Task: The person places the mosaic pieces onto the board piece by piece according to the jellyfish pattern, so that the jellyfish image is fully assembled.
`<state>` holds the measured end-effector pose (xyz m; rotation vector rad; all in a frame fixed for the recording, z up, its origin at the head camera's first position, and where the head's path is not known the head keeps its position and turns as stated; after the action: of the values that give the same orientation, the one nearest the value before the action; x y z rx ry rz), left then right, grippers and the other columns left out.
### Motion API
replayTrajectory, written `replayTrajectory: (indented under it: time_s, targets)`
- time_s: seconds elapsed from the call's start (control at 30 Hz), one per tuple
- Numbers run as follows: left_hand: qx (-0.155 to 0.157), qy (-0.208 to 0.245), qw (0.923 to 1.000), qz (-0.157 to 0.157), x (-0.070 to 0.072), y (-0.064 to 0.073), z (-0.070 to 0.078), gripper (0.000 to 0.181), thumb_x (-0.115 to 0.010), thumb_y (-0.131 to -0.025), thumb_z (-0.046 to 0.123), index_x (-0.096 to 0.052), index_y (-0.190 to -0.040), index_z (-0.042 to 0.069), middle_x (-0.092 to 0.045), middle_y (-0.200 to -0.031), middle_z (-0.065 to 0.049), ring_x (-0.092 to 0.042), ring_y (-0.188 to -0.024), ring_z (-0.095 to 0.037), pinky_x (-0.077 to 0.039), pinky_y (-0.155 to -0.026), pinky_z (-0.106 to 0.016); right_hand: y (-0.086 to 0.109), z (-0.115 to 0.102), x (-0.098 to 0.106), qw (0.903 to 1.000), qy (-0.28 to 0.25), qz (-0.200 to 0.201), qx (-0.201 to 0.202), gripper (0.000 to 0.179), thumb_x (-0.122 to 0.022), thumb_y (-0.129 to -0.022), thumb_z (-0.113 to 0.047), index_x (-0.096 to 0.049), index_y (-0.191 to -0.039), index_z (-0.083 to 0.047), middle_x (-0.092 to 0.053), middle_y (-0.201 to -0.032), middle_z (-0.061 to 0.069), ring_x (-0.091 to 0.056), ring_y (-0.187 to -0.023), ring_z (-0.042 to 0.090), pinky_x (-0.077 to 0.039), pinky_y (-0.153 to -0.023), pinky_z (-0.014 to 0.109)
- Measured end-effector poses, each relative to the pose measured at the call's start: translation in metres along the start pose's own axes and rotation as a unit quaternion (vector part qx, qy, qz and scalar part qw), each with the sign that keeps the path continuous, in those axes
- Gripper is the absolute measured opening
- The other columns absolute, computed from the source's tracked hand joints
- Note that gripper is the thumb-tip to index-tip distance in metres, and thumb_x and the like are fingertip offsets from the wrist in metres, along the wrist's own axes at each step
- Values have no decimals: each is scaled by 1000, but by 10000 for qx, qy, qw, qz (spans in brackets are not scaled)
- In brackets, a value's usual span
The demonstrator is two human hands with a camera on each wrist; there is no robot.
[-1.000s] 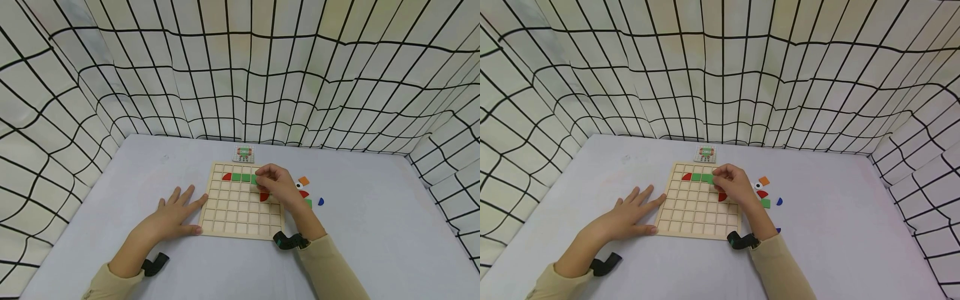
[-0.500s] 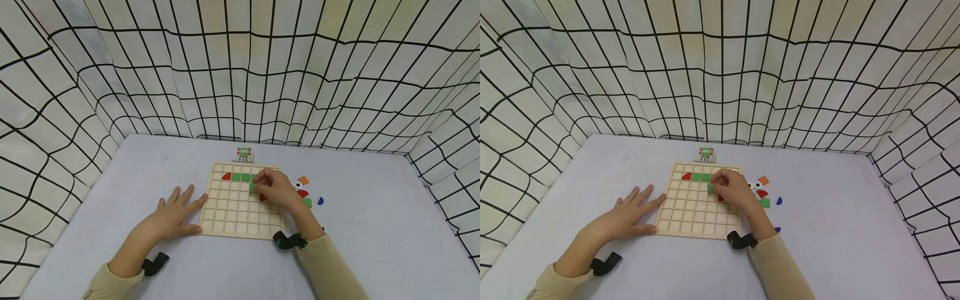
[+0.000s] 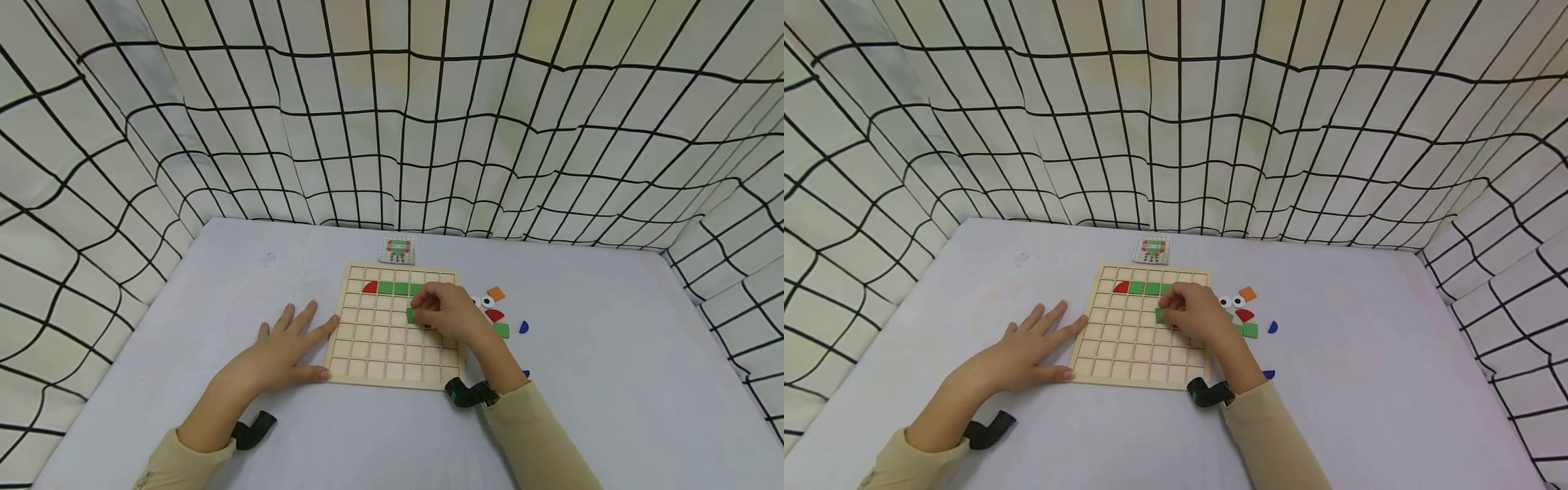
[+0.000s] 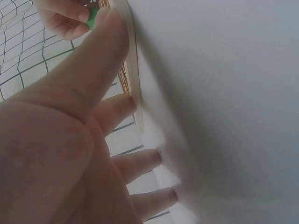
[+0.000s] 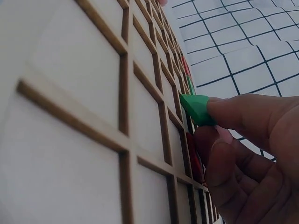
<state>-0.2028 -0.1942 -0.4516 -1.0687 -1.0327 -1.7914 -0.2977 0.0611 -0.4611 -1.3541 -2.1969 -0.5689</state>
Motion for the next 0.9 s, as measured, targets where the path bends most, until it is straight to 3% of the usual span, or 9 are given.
replayTrajectory:
  time_s: [0.27, 0.9]
  targets:
    - [20, 38, 10000, -2, 0, 1, -1, 87, -70, -85, 55, -32, -158, 27, -15, -164, -23, -8, -147, -57, -16, -101, -83, 2, -4, -1, 9990, 447, 9, -5, 9, -76, -89, -16, -68, -91, -19, -63, -81, -4, -58, -76, 15, -49, -71, 31]
    - [27, -53, 10000, 38, -1, -1, -1, 88, -71, -84, 56, -33, -157, 25, -17, -164, -24, -10, -146, -58, -17, -100, -84, 3, -3, 0, 9970, 771, -7, -14, 8, -76, -88, -20, -69, -91, -21, -60, -76, -4, -55, -72, 15, -46, -66, 30]
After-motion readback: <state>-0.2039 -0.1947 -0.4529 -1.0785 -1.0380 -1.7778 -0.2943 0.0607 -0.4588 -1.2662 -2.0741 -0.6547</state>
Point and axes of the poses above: each hand's wrist, its own y-axis away from the middle knuckle, its own x-axis out of the back of the hand, z = x × y, the point moved 7 cm from there along -y, towards the middle knuckle
